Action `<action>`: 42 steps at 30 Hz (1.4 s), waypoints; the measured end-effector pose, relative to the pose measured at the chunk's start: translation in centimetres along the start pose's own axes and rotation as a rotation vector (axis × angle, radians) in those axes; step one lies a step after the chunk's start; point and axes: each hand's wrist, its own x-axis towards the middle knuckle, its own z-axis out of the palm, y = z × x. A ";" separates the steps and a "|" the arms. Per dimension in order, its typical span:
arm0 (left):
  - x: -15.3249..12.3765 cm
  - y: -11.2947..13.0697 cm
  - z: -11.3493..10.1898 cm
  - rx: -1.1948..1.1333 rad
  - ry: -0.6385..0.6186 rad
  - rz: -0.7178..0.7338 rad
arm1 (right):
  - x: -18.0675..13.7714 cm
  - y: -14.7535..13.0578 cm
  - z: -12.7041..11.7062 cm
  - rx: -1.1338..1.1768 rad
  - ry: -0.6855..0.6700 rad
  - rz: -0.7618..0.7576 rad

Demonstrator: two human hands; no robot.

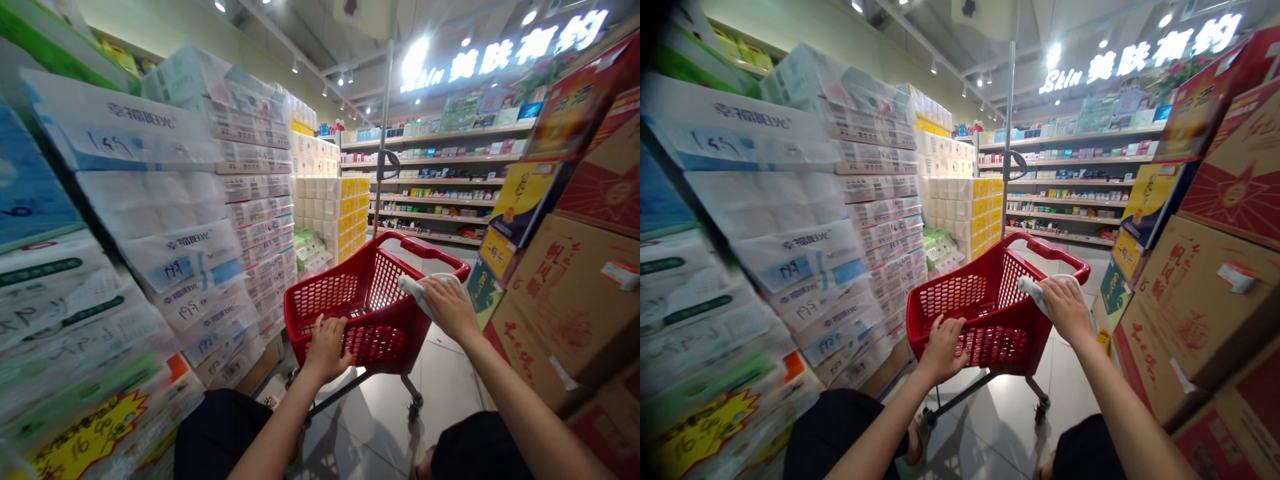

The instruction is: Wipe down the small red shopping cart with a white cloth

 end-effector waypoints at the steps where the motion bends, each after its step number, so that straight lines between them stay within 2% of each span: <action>1: 0.0 0.0 0.0 0.002 -0.001 -0.001 | 0.0 0.3 0.2 -0.003 0.016 0.023; 3: 0.0 -0.1 -0.1 0.008 0.002 -0.002 | 0.0 0.2 0.5 -0.010 0.042 0.077; 6: 0.0 -0.2 -0.1 0.011 0.013 -0.004 | -0.1 -2.2 0.8 -0.012 0.068 0.142; 14: -0.2 -0.2 -0.4 0.005 0.024 -0.009 | -0.7 -15.3 1.0 0.142 0.012 -0.013; 16: -0.2 -0.1 -0.5 0.004 0.020 -0.019 | -0.6 -17.5 1.1 0.179 0.006 -0.041; 18: -0.3 -0.2 -0.6 -0.001 0.015 -0.028 | -0.4 -18.3 1.1 0.205 -0.007 -0.071; 21: -0.4 -0.3 -0.9 -0.016 0.016 -0.017 | 0.0 -16.9 0.9 0.219 -0.047 -0.147; 24: -0.5 -0.5 -0.9 -0.024 0.011 0.002 | 0.2 -13.6 0.5 0.191 -0.059 -0.178; 31: -0.4 -0.6 -0.8 -0.026 0.011 0.001 | -0.2 -3.6 -0.9 0.014 -0.028 -0.113; 34: -0.3 -0.5 -0.8 -0.027 0.008 0.001 | -0.5 -0.6 -0.8 -0.047 0.014 -0.047; 38: -0.2 -0.3 -0.7 -0.029 0.009 0.002 | -0.8 0.3 0.1 -0.077 0.063 0.076; 42: -0.1 -0.1 -0.5 -0.012 0.019 -0.004 | -1.1 -2.5 1.0 -0.065 0.094 0.151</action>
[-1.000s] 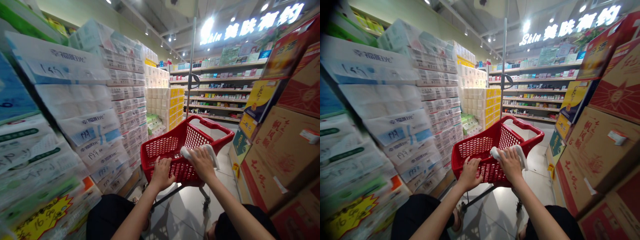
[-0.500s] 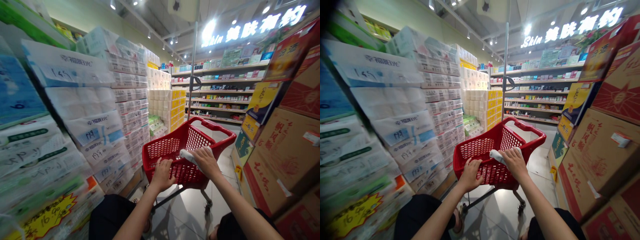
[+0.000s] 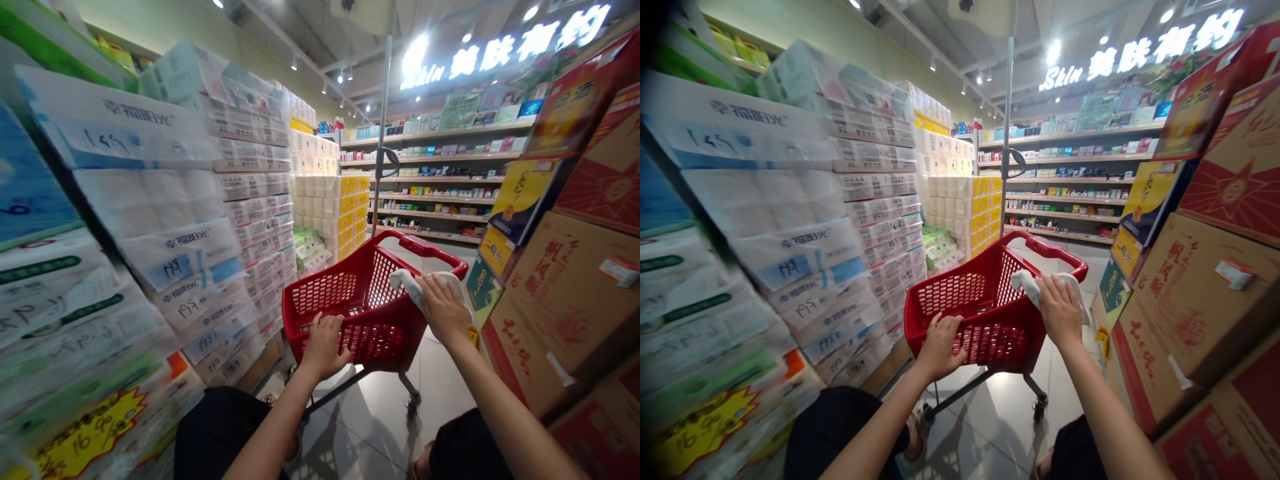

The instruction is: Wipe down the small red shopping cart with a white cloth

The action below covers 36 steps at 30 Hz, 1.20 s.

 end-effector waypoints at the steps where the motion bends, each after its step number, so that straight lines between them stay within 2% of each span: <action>1: 0.0 0.0 0.1 0.004 0.002 0.000 | -0.3 -1.1 0.1 0.011 -0.002 -0.013; 9: 0.1 0.3 0.5 0.022 0.011 -0.003 | -2.2 -13.1 -0.5 0.229 -0.098 -0.211; 11: 0.1 0.3 0.5 0.032 0.007 -0.003 | -2.2 -14.9 -0.9 0.277 -0.118 -0.235; 13: 0.0 0.2 0.4 0.035 0.007 0.005 | -1.8 -15.4 -1.1 0.305 -0.139 -0.270; 17: -0.2 0.1 0.1 0.029 -0.010 0.023 | -0.6 -13.4 -1.1 0.310 -0.176 -0.381; 24: -0.2 0.4 -0.3 0.010 -0.042 0.007 | 0.9 -5.3 -1.0 0.197 -0.212 -0.407; 26: -0.1 0.4 -0.2 0.006 -0.040 0.007 | 1.0 -3.1 -1.2 0.165 -0.199 -0.371; 28: -0.1 0.4 -0.1 0.009 -0.035 0.008 | 1.2 -1.6 -1.4 0.149 -0.138 -0.264; 30: -0.1 0.4 0.1 0.015 -0.031 0.008 | 1.3 -1.1 -1.5 0.137 -0.047 -0.103; 32: -0.1 0.5 0.2 0.018 -0.030 0.007 | 1.3 -1.2 -1.4 0.134 -0.012 -0.049; 36: -0.1 0.5 0.2 0.017 -0.026 0.004 | 1.3 -2.6 -1.1 0.214 -0.188 -0.382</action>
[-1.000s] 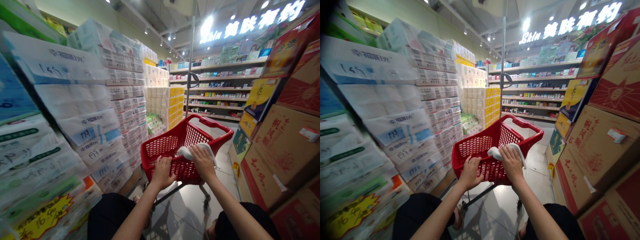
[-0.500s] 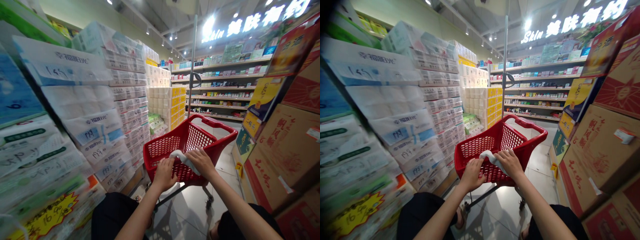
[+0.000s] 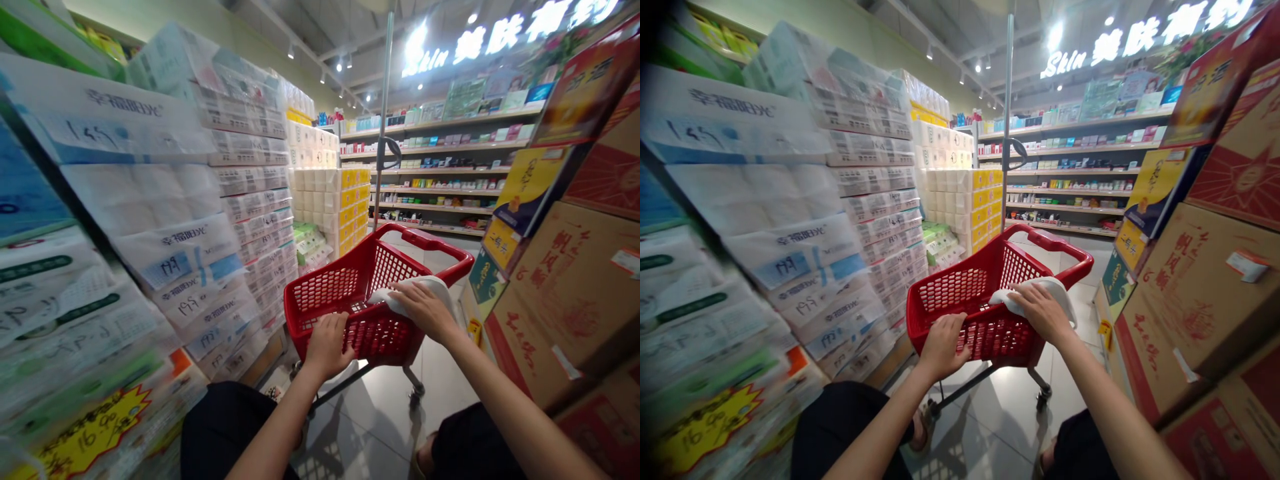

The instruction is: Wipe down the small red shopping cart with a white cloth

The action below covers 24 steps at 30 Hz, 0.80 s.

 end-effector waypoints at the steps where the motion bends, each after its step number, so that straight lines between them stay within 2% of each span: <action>1: 0.0 0.0 0.0 0.000 0.002 0.002 | 0.2 -0.4 0.2 0.020 -0.037 -0.037; 5: -0.1 0.0 -0.1 0.003 0.002 0.002 | 1.3 -2.1 0.7 0.029 -0.087 -0.001; 9: 0.0 0.1 0.1 0.008 0.017 -0.001 | 2.8 -5.0 1.6 0.048 -0.114 0.028; 14: 0.0 -0.1 0.5 -0.012 0.024 0.022 | 3.9 -9.7 3.3 0.113 -0.073 0.018; 16: 0.0 -0.3 0.6 -0.018 0.025 0.025 | 3.9 -10.8 3.6 0.146 -0.041 0.007; 19: -0.2 -0.6 0.6 -0.019 0.030 0.033 | 3.4 -10.3 3.3 0.165 -0.028 -0.024; 21: -0.2 -0.8 0.5 -0.014 0.031 0.040 | 2.6 -8.7 2.8 0.136 -0.031 -0.012; 24: -0.3 -0.9 0.5 -0.014 0.031 0.046 | 1.2 -5.4 1.7 0.050 0.003 0.084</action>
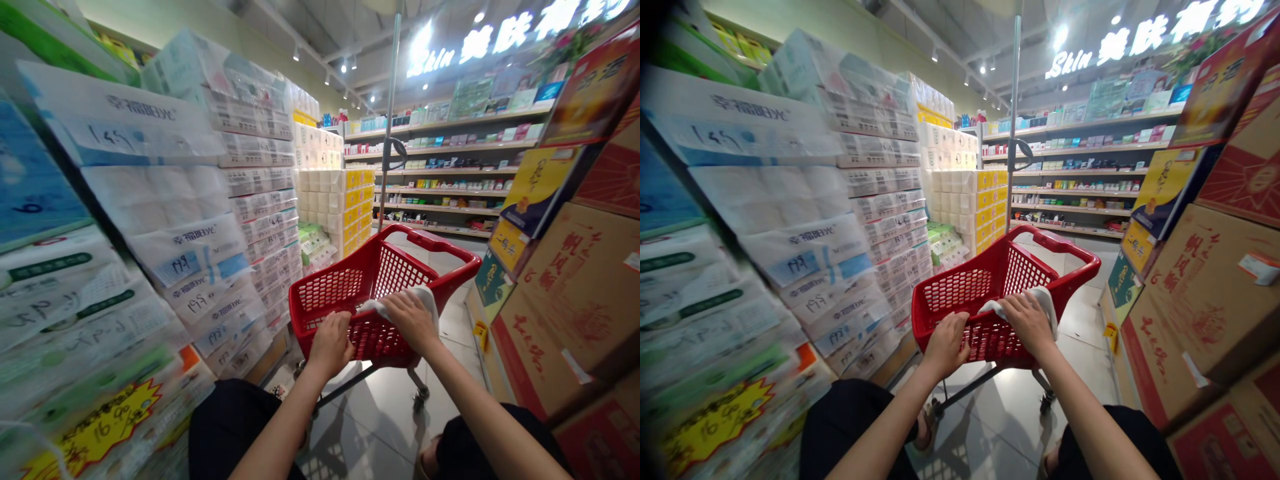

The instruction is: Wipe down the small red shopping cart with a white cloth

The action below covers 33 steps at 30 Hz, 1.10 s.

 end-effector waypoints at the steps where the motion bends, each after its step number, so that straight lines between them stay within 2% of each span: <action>1: 0.0 0.0 0.0 -0.004 -0.001 0.003 | -0.3 1.0 -0.3 -0.026 0.019 0.034; 4: 0.0 0.1 0.1 -0.029 -0.006 0.013 | -0.9 2.4 -0.8 -0.074 0.065 0.121; 6: 0.1 0.2 0.2 -0.052 -0.009 0.020 | -0.8 1.5 -0.6 -0.076 0.077 0.170; 9: 0.2 0.6 0.2 -0.080 -0.012 0.024 | -0.2 -2.5 0.5 -0.015 0.053 0.163; 12: 0.2 0.9 0.0 -0.103 -0.018 0.024 | 0.5 -7.3 1.8 0.085 0.032 0.066; 15: 0.2 1.2 -0.5 -0.114 -0.015 0.008 | 1.0 -9.8 2.5 0.140 0.042 0.005; 19: -0.1 0.7 -1.5 -0.085 -0.018 0.024 | 1.1 -8.5 2.2 0.157 0.010 -0.056; 25: -2.1 -3.0 -3.0 0.013 -0.013 -0.069 | 0.3 -5.6 0.8 0.165 0.003 0.020; 29: -3.1 -4.1 -2.8 -0.010 -0.061 -0.046 | 0.3 -6.6 1.1 0.177 0.023 0.075; 33: -2.9 -3.8 -1.2 -0.001 -0.005 -0.065 | 0.3 -9.6 2.4 0.164 0.018 0.053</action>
